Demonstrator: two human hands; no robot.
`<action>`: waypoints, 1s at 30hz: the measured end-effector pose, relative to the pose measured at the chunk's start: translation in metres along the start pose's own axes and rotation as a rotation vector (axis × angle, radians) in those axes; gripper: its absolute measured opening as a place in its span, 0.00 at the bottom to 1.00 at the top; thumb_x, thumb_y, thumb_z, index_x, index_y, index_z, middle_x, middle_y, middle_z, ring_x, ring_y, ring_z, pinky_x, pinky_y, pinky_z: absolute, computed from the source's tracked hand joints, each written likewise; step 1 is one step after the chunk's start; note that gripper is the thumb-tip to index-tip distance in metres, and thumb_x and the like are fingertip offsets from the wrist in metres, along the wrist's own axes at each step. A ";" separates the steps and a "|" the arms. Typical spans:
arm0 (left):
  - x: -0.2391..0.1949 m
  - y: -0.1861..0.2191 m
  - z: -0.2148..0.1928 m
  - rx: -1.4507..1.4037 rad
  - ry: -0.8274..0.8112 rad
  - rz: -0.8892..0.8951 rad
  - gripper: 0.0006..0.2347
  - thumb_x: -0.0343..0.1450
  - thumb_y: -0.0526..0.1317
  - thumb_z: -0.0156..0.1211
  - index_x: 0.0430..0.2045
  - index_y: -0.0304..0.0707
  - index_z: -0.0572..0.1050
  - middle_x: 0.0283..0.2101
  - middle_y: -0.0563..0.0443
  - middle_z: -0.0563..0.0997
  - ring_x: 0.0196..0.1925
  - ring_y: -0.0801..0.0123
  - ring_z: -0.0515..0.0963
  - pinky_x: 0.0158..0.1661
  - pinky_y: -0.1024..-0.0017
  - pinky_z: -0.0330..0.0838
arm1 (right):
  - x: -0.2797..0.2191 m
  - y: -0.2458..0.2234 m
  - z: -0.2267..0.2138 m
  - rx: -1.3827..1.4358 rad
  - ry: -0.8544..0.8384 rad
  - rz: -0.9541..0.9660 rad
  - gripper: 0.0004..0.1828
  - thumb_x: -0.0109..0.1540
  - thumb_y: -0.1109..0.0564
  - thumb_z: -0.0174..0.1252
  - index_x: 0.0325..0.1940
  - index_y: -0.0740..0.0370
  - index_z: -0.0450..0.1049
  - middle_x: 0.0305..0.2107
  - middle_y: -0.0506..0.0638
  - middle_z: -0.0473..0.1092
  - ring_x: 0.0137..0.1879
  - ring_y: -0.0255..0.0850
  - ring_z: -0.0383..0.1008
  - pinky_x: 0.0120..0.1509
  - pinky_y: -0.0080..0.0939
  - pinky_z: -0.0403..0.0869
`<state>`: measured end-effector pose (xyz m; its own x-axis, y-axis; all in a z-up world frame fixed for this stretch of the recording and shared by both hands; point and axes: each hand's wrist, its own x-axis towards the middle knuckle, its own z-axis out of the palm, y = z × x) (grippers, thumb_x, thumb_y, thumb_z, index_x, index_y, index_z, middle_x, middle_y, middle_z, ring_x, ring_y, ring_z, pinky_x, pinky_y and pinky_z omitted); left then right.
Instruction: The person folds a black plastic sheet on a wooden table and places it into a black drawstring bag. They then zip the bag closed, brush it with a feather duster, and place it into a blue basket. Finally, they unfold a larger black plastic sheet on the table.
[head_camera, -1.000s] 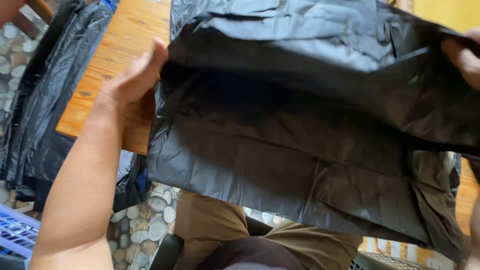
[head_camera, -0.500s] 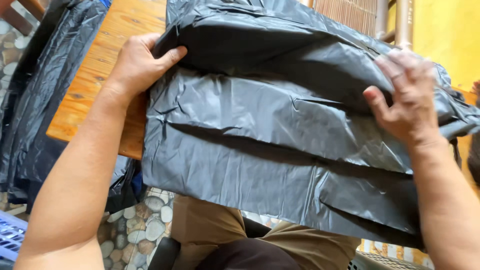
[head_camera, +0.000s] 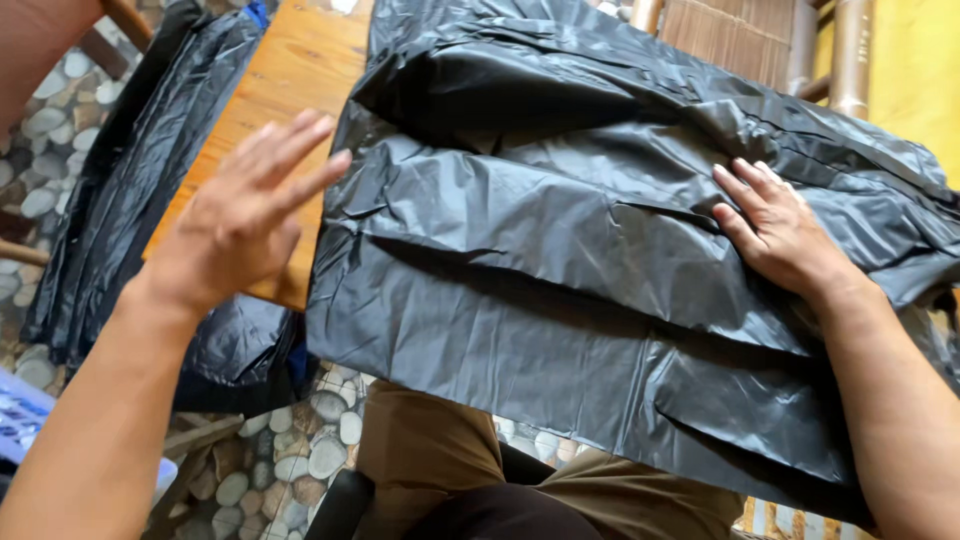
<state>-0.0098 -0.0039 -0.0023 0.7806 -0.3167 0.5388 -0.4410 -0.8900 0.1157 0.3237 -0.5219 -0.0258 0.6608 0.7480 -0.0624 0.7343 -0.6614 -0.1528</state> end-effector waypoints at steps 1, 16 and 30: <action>-0.008 0.007 -0.002 0.032 -0.035 -0.005 0.39 0.65 0.17 0.52 0.75 0.40 0.52 0.77 0.32 0.58 0.79 0.41 0.59 0.76 0.45 0.58 | 0.001 -0.001 -0.004 0.003 -0.052 0.021 0.36 0.69 0.37 0.38 0.79 0.52 0.55 0.75 0.62 0.50 0.82 0.55 0.44 0.81 0.53 0.44; 0.020 0.025 0.022 0.183 -0.079 0.222 0.21 0.76 0.25 0.42 0.63 0.43 0.71 0.69 0.43 0.72 0.74 0.50 0.67 0.74 0.44 0.49 | 0.002 -0.010 -0.011 0.045 -0.107 0.072 0.36 0.68 0.36 0.39 0.79 0.46 0.53 0.77 0.58 0.46 0.83 0.51 0.39 0.81 0.55 0.42; 0.043 0.032 0.030 -0.455 0.003 0.067 0.13 0.80 0.33 0.37 0.48 0.31 0.73 0.57 0.44 0.81 0.64 0.51 0.79 0.76 0.42 0.51 | -0.052 0.015 -0.035 0.007 0.053 0.007 0.39 0.68 0.39 0.45 0.80 0.58 0.51 0.76 0.65 0.46 0.82 0.56 0.43 0.81 0.54 0.45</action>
<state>0.0231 -0.0564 -0.0002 0.7430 -0.3670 0.5596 -0.6403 -0.6331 0.4349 0.3059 -0.5723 0.0094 0.6736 0.7390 -0.0111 0.7284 -0.6664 -0.1594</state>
